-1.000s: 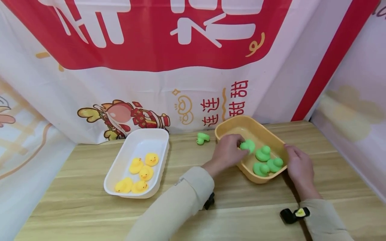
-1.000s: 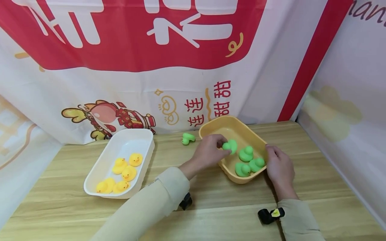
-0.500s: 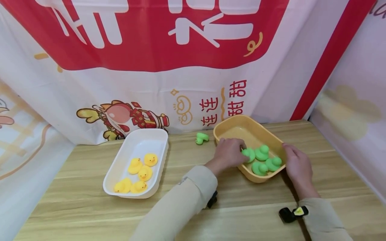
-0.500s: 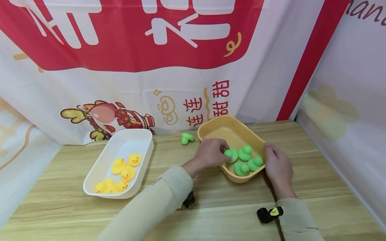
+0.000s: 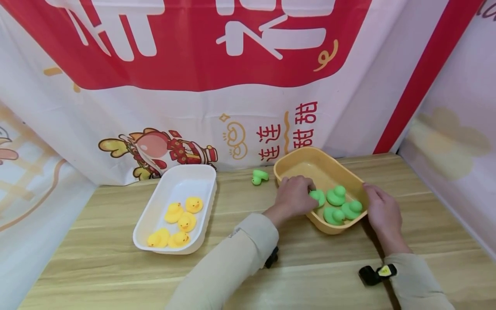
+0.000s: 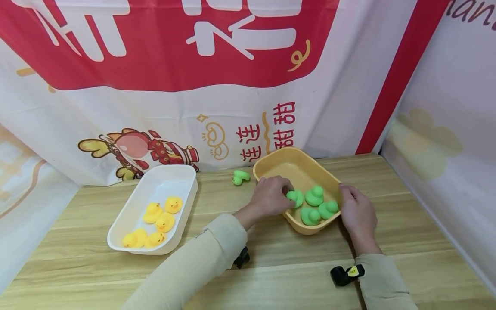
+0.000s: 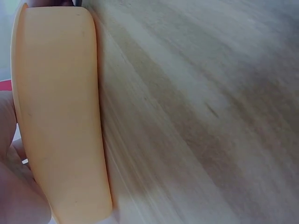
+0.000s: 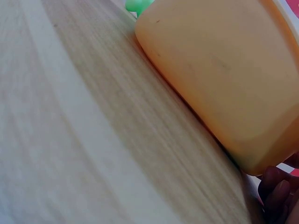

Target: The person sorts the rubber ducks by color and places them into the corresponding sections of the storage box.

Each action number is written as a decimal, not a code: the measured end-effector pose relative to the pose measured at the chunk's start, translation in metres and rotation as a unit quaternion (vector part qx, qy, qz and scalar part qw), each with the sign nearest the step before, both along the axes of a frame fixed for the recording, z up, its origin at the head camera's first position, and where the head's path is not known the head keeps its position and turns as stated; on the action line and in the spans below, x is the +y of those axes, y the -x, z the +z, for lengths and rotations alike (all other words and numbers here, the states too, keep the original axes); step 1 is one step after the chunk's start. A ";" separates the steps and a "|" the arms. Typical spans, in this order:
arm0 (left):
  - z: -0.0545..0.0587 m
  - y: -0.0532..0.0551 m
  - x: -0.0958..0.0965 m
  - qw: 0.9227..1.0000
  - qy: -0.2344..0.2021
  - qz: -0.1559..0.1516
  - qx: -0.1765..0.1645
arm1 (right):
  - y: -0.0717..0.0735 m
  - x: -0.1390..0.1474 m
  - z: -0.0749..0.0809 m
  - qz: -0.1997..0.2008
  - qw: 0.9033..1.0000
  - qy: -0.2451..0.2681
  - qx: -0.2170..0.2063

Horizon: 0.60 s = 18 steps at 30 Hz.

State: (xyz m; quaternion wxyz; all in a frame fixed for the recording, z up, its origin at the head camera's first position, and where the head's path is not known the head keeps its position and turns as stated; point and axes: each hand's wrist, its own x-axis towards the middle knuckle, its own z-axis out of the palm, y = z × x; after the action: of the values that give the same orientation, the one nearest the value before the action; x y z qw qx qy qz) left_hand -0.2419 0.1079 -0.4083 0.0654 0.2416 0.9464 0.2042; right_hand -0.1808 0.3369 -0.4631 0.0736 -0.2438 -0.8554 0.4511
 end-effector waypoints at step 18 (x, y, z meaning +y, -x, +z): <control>-0.003 -0.009 -0.012 0.966 -0.248 0.028 -0.070 | 0.001 -0.001 0.003 0.000 1.000 0.008 -0.009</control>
State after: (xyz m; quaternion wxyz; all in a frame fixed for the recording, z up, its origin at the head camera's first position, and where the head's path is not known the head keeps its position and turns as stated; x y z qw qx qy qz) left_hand -0.2328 0.0963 -0.4109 0.0635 0.2088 0.8657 0.4505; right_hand -0.1821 0.3363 -0.4605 0.0640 -0.2483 -0.8524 0.4557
